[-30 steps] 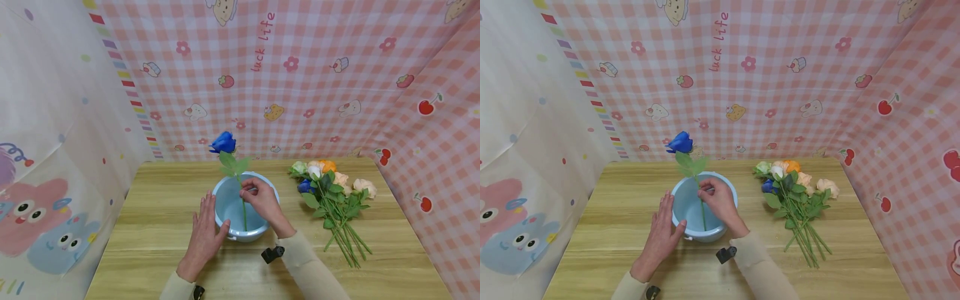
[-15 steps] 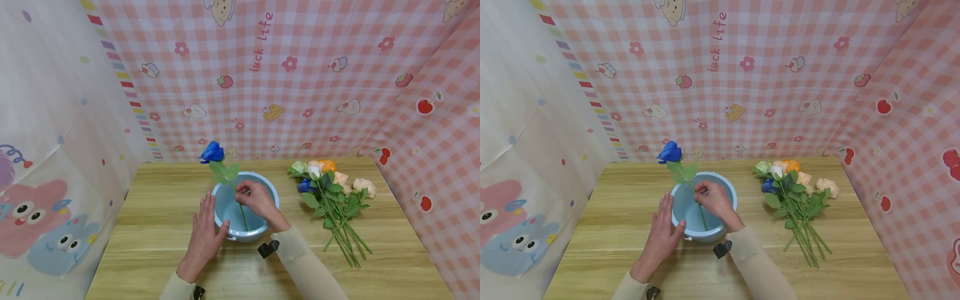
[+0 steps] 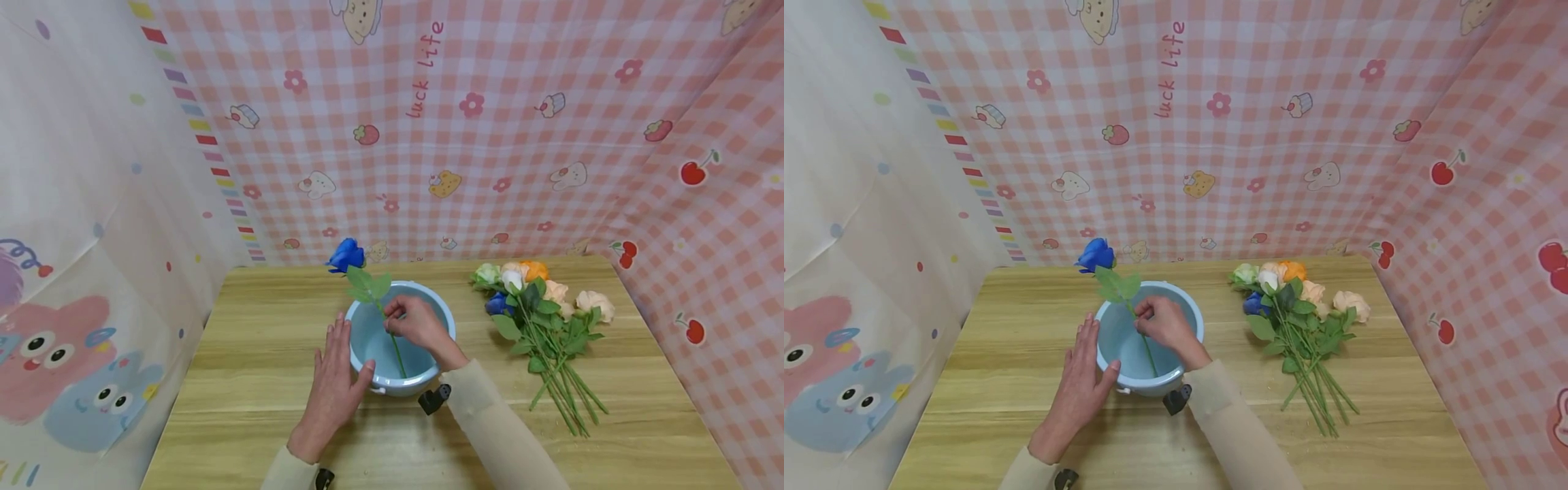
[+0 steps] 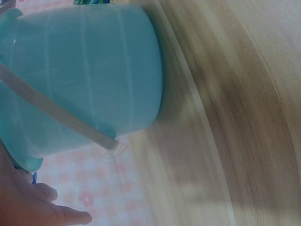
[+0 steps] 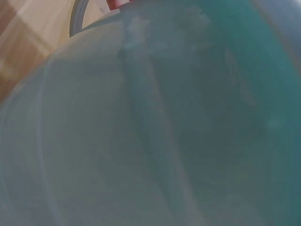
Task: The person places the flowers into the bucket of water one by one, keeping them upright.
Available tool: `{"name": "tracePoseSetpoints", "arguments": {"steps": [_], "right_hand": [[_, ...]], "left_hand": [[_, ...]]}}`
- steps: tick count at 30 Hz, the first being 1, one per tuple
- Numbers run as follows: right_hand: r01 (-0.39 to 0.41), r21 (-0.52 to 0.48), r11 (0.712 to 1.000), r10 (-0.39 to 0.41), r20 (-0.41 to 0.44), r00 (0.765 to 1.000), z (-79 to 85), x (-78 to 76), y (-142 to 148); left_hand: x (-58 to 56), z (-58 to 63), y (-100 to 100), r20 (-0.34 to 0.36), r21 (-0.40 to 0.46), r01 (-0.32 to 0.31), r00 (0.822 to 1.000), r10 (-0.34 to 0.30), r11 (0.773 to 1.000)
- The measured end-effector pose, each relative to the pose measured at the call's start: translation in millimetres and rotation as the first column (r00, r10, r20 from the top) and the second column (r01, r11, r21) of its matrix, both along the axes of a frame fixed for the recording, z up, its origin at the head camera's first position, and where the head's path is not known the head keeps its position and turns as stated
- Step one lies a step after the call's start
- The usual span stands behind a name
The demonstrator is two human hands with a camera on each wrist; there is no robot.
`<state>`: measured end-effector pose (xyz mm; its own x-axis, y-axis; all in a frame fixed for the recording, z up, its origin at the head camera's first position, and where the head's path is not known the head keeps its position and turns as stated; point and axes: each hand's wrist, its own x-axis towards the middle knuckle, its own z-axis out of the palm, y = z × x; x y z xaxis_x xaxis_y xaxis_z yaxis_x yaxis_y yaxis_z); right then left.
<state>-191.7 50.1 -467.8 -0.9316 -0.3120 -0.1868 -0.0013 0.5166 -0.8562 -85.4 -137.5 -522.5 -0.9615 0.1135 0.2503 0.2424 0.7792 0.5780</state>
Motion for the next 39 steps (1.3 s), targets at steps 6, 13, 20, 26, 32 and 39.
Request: {"name": "tracePoseSetpoints", "arguments": {"steps": [6, 13, 20, 26, 32, 39], "right_hand": [[0.004, 0.013, 1.000, -0.004, -0.007, 1.000, -0.2, 0.2, 0], [0.013, 0.011, 1.000, -0.012, -0.067, 0.998, 4.6, 7.5, 7], [0.016, -0.085, 0.996, -0.029, -0.158, 0.987, 17.9, 22.4, 25], [0.057, -0.188, 0.980, -0.100, -0.231, 0.968, 22.7, 33.4, 44], [0.098, -0.301, 0.948, -0.169, -0.219, 0.961, 24.2, 42.7, 72], [0.155, -0.400, 0.903, -0.266, -0.240, 0.934, 19.9, 51.8, 110]], "left_hand": [[0.3, -0.3, 0, 0.006, 0.007, -0.001, 1.000, 0.001, 1.000], [-0.3, -1.3, 1, 0.003, -0.008, 0.000, 1.000, 0.000, 1.000], [0.5, 0.0, 0, 0.016, 0.001, 0.003, 1.000, -0.003, 1.000], [-0.1, -1.6, 1, 0.025, -0.014, -0.002, 1.000, 0.002, 1.000], [-0.2, -1.5, 1, 0.021, -0.025, -0.007, 1.000, 0.008, 1.000], [-0.5, -1.9, 2, 0.015, -0.011, -0.004, 1.000, 0.004, 1.000]]}}
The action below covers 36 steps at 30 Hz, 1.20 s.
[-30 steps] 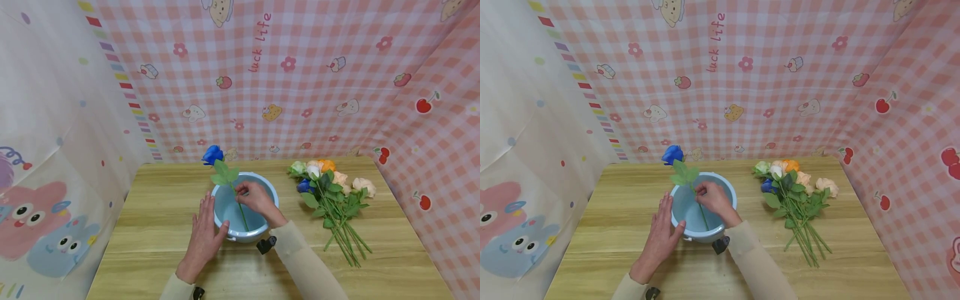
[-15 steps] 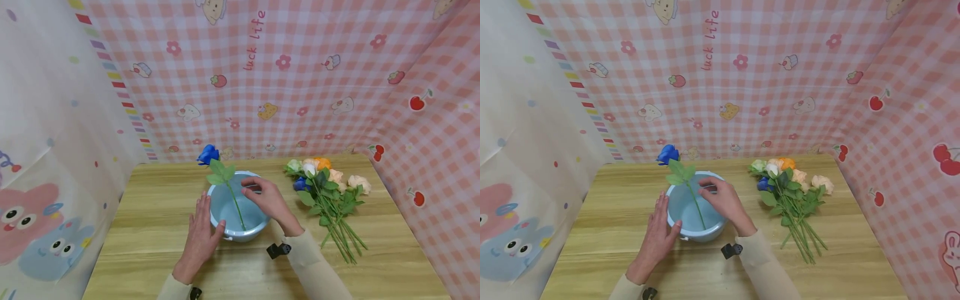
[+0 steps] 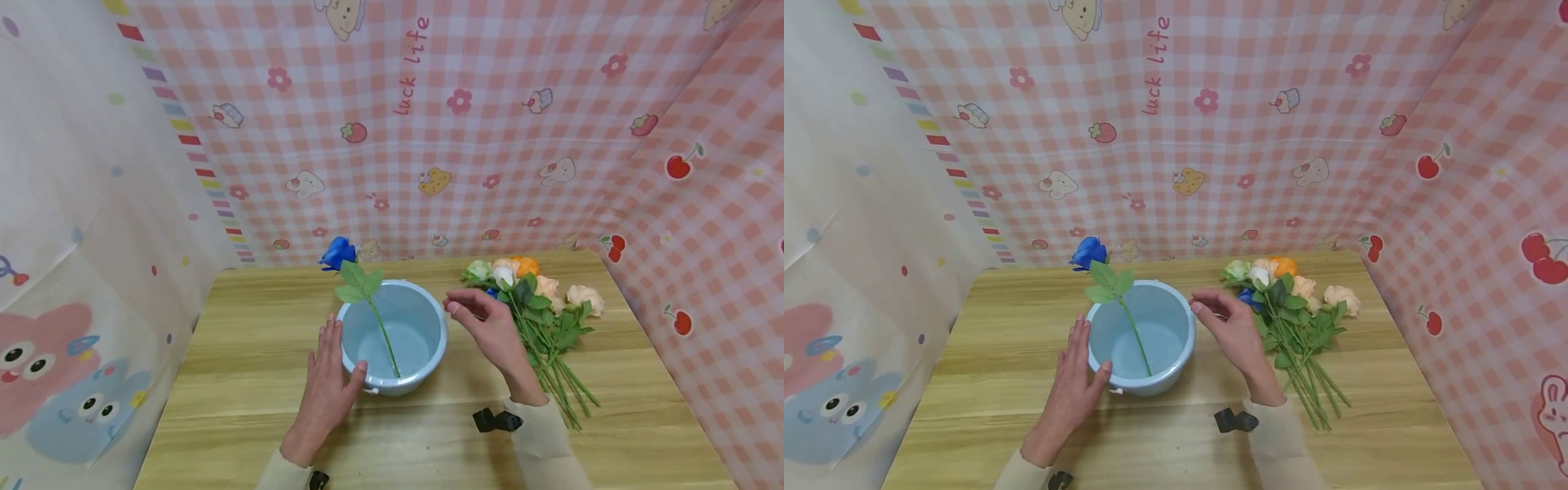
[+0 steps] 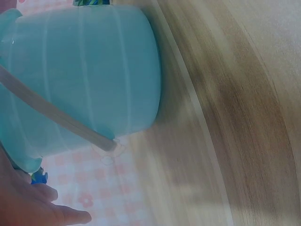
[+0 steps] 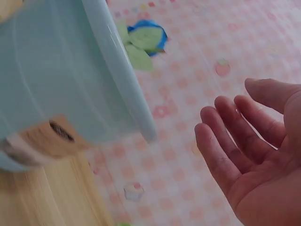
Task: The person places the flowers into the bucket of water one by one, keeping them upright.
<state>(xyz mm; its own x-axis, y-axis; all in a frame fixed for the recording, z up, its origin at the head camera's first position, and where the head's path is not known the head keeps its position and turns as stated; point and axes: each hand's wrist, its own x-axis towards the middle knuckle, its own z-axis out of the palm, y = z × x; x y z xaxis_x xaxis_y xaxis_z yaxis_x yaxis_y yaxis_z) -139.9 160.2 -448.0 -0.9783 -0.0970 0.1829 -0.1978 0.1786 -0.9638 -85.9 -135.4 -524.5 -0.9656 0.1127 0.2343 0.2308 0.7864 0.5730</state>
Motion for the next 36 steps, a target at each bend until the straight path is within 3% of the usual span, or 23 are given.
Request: {"name": "tracePoseSetpoints", "arguments": {"steps": [10, 17, 28, 36], "right_hand": [[0.059, -0.118, 0.991, -0.065, -0.048, 0.997, -13.3, 13.8, 41], [0.121, -0.167, 0.979, -0.125, -0.011, 0.992, -26.5, 18.3, 67], [0.198, 0.051, 0.979, -0.202, 0.092, 0.975, -61.3, 25.3, 109], [0.162, 0.205, 0.965, -0.193, 0.142, 0.971, -82.9, 25.1, 134]], "left_hand": [[0.4, -0.1, -1, 0.007, 0.007, 0.001, 1.000, -0.001, 1.000], [-0.2, -1.0, -1, -0.009, 0.001, 0.000, 1.000, 0.000, 1.000], [0.9, 0.5, 0, 0.006, 0.008, -0.002, 1.000, 0.002, 1.000], [0.6, 0.7, 0, 0.023, 0.001, -0.008, 1.000, 0.008, 1.000]]}}
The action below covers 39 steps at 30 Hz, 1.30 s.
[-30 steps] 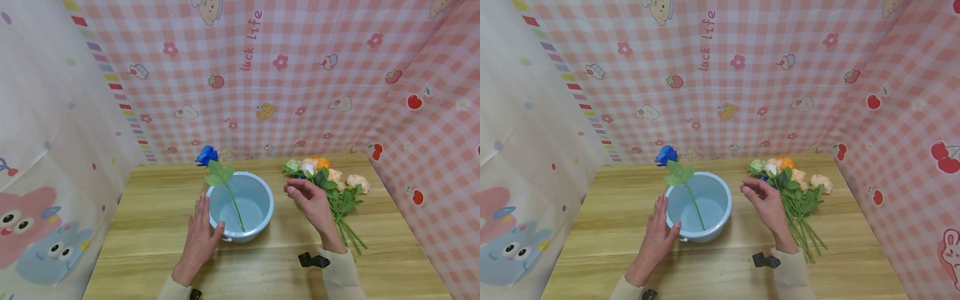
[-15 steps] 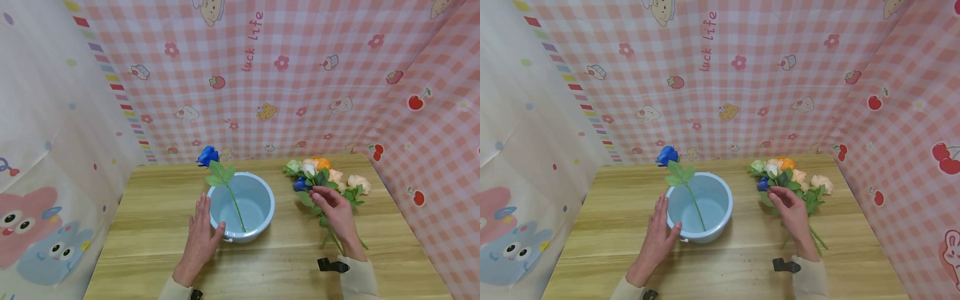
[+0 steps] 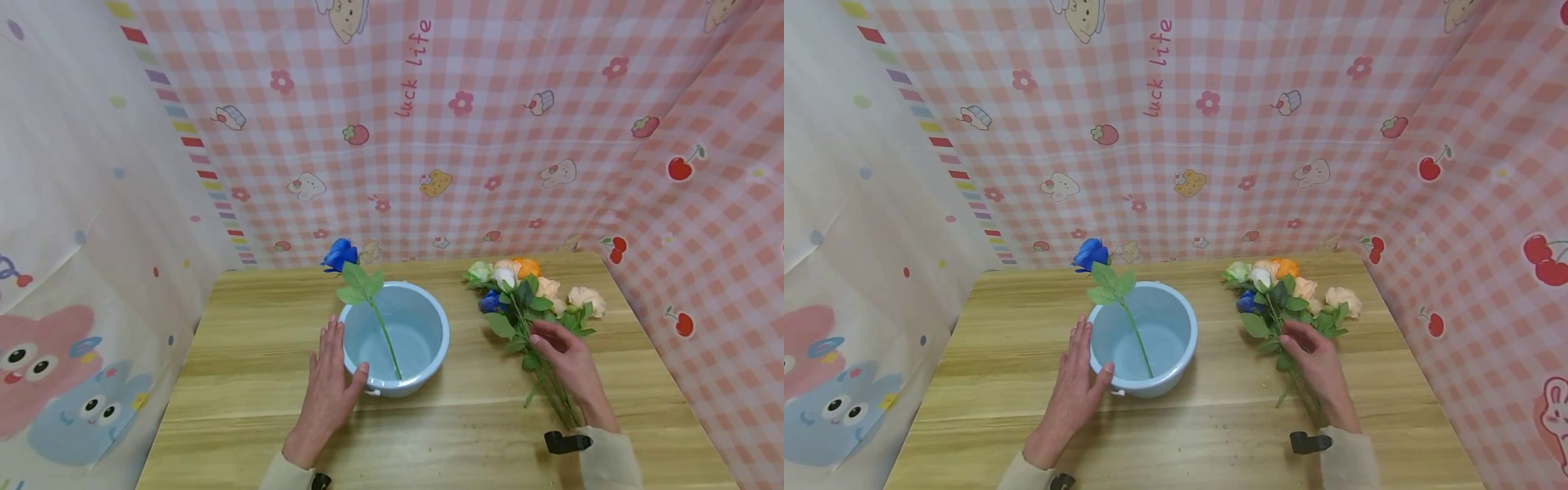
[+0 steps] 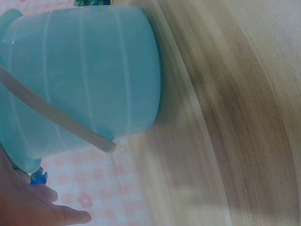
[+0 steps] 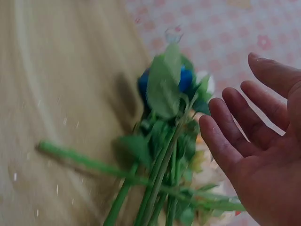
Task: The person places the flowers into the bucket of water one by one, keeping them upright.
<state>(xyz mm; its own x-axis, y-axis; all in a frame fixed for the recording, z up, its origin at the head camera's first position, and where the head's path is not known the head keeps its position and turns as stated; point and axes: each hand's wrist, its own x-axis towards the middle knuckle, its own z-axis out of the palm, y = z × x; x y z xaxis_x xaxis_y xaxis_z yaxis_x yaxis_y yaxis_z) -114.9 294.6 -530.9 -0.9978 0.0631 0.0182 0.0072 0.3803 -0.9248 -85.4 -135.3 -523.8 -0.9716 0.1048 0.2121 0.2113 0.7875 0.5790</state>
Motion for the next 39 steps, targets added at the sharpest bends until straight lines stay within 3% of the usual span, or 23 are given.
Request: {"name": "tracePoseSetpoints", "arguments": {"steps": [6, 11, 19, 26, 39], "right_hand": [[-0.048, 0.051, 0.998, 0.047, 0.022, 0.999, -9.4, -3.6, 15], [-0.064, 0.088, 0.994, 0.056, 0.089, 0.994, -13.3, -6.6, 22], [-0.109, 0.144, 0.984, 0.100, 0.066, 0.993, -22.1, -11.9, 28], [-0.167, 0.199, 0.966, 0.152, 0.088, 0.985, -25.2, -15.7, 30], [-0.195, 0.282, 0.939, 0.162, 0.136, 0.977, -25.3, -23.7, 30]], "left_hand": [[-0.1, 0.2, 0, 0.007, 0.002, -0.001, 1.000, 0.001, 1.000], [0.2, 0.4, 0, -0.001, 0.004, 0.001, 1.000, -0.001, 1.000], [0.3, 0.7, 0, 0.011, 0.006, -0.001, 1.000, 0.001, 1.000], [0.2, 0.1, 0, 0.014, 0.008, -0.002, 1.000, 0.002, 1.000], [-0.3, -0.3, 0, 0.001, 0.004, -0.004, 1.000, 0.004, 1.000]]}}
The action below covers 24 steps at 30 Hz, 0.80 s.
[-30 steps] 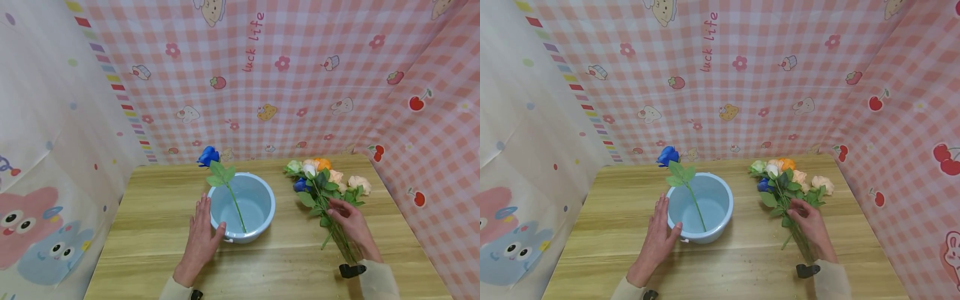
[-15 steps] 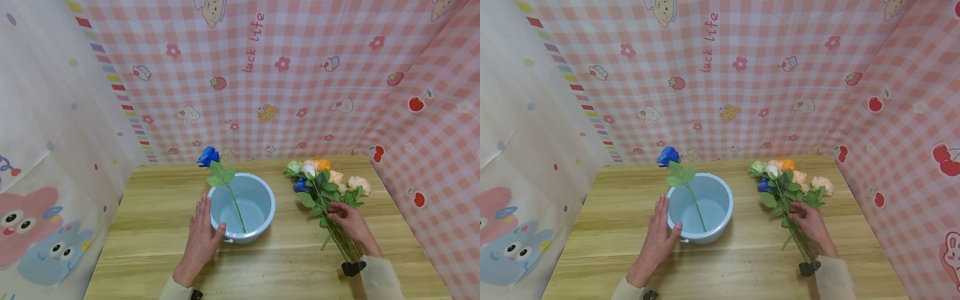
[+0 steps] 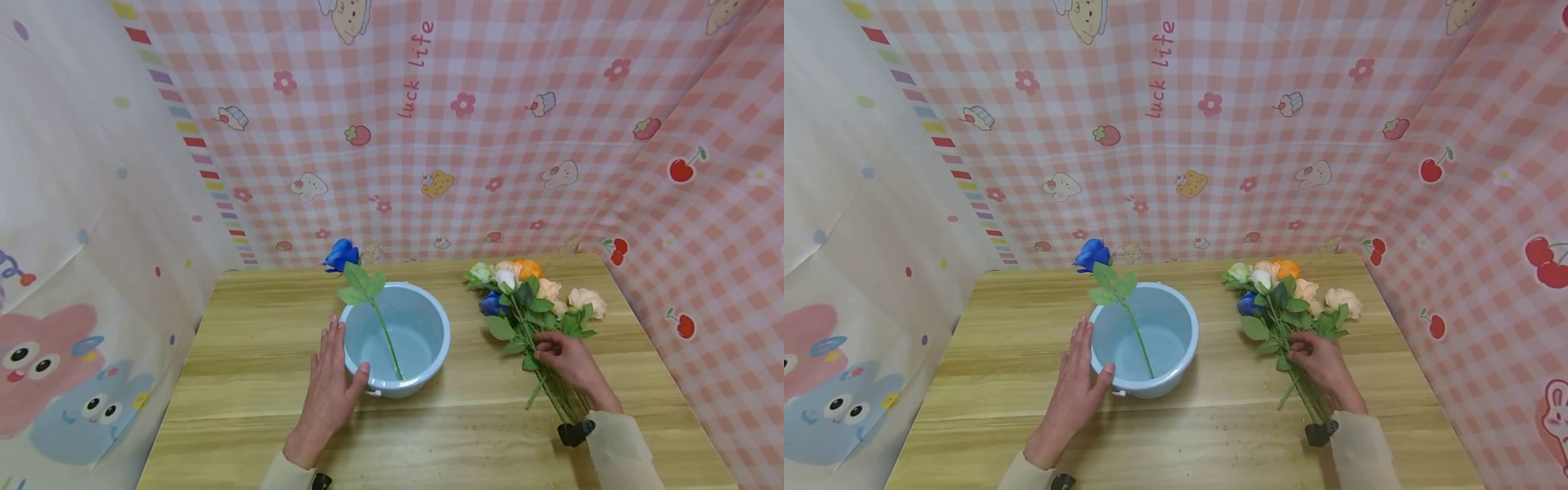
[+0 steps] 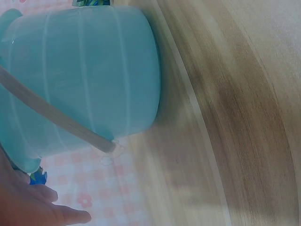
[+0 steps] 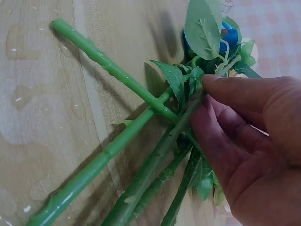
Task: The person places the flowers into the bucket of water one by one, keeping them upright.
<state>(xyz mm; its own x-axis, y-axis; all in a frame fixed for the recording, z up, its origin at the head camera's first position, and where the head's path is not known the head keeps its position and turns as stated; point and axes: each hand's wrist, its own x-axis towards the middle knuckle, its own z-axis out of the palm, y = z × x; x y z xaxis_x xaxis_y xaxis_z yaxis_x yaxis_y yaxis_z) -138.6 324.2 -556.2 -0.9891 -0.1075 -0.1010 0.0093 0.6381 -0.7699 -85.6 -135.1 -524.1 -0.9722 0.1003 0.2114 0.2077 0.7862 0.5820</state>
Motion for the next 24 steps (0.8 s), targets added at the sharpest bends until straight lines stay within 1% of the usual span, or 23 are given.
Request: {"name": "tracePoseSetpoints", "arguments": {"steps": [5, 8, 14, 19, 24], "right_hand": [[-0.010, -0.001, 1.000, 0.010, 0.017, 1.000, 3.8, -0.7, -1], [0.002, 0.000, 1.000, -0.002, 0.027, 1.000, 5.2, -0.6, -2], [0.020, -0.001, 1.000, -0.020, 0.017, 1.000, 8.4, 2.7, -3], [0.049, -0.048, 0.998, -0.048, 0.030, 0.998, 16.4, 6.7, -4], [0.073, -0.088, 0.993, -0.073, 0.009, 0.997, 28.7, 8.5, -6]], "left_hand": [[0.0, 0.3, 0, 0.009, -0.005, -0.002, 1.000, 0.002, 1.000], [0.2, 0.2, 0, 0.010, -0.005, -0.004, 1.000, 0.004, 1.000], [-0.3, -0.7, 0, -0.006, -0.008, -0.004, 1.000, 0.004, 1.000], [-0.1, -0.3, 0, -0.008, -0.002, 0.000, 1.000, 0.000, 1.000], [-0.8, -1.2, -1, -0.010, -0.011, -0.003, 1.000, 0.003, 1.000]]}}
